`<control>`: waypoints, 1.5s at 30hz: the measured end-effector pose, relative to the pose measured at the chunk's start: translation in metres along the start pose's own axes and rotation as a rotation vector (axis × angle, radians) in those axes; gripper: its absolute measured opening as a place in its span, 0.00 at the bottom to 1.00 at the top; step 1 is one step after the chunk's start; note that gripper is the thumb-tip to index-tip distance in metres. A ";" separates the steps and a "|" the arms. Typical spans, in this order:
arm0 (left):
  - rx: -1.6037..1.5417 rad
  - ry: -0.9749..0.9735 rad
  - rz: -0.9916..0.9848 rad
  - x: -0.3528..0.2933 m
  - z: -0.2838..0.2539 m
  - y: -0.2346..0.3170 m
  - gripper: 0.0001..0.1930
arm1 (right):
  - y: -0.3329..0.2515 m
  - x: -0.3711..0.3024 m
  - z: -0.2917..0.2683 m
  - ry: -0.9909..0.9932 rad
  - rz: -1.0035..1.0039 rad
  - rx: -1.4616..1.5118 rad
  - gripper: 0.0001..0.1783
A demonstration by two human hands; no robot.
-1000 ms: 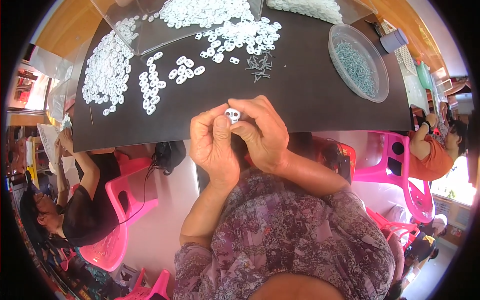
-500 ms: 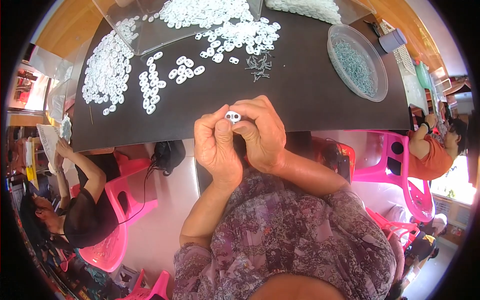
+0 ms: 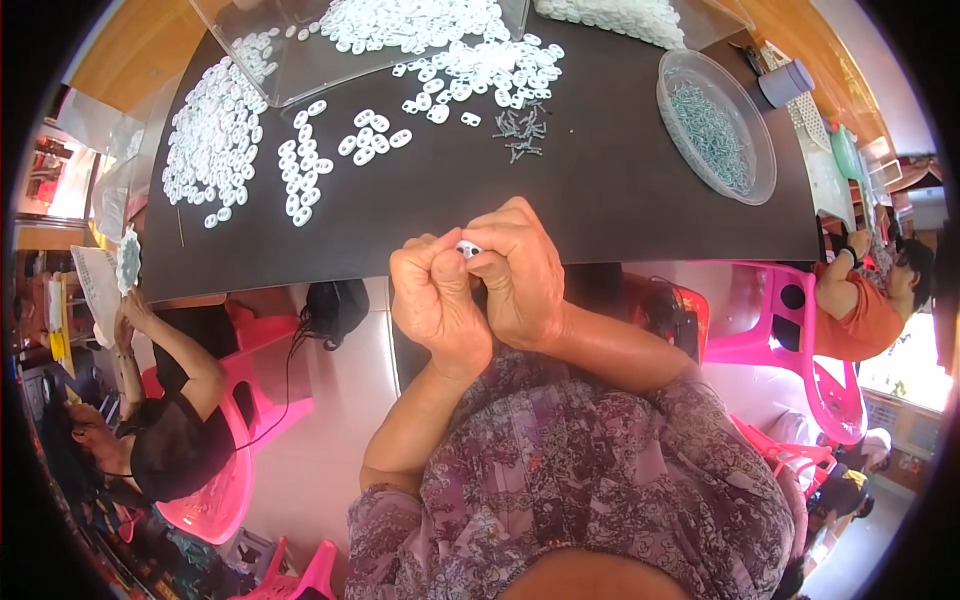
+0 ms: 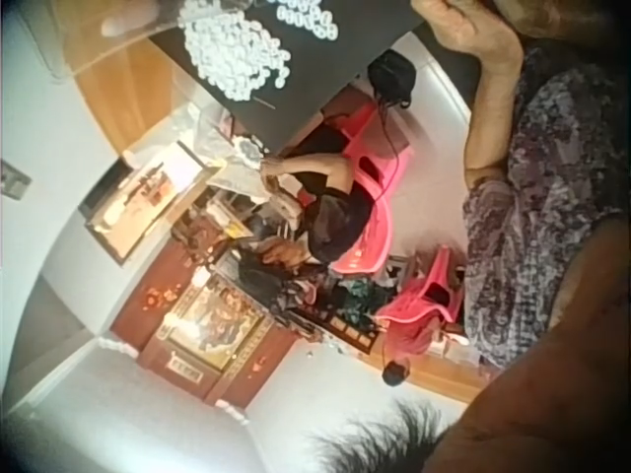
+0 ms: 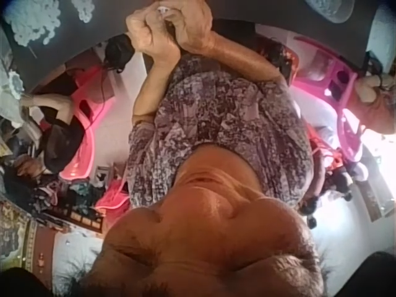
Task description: Manual assembly of small metal pins into white plastic base components at a workshop table.
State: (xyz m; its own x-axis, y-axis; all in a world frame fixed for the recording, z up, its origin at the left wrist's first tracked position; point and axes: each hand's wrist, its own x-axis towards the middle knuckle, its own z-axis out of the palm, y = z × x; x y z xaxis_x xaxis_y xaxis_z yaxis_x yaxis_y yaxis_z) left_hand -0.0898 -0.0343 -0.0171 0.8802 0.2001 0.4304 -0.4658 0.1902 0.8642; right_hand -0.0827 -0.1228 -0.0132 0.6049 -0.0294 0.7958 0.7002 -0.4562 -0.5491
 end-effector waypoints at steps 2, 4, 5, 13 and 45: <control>0.028 -0.005 0.031 0.002 0.001 0.000 0.09 | -0.002 0.006 0.000 0.000 -0.011 -0.003 0.09; 0.090 0.023 0.092 0.005 0.005 0.002 0.08 | -0.004 0.009 -0.001 0.002 -0.029 -0.010 0.09; 0.078 0.017 0.101 0.007 0.006 0.001 0.08 | -0.002 0.008 -0.002 0.014 0.001 -0.012 0.09; 0.064 -0.102 -0.317 0.013 -0.005 0.012 0.17 | 0.011 0.039 -0.045 -0.059 0.226 -0.162 0.07; 1.081 -0.797 0.798 0.125 0.029 -0.054 0.05 | -0.082 0.096 -0.091 -0.467 -0.150 0.707 0.08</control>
State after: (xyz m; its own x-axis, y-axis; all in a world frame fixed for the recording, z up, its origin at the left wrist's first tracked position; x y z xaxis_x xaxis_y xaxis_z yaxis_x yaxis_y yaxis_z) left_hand 0.0481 -0.0478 -0.0022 0.4288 -0.7002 0.5709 -0.8423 -0.5383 -0.0276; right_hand -0.1166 -0.1693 0.1311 0.4723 0.4269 0.7712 0.7629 0.2402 -0.6002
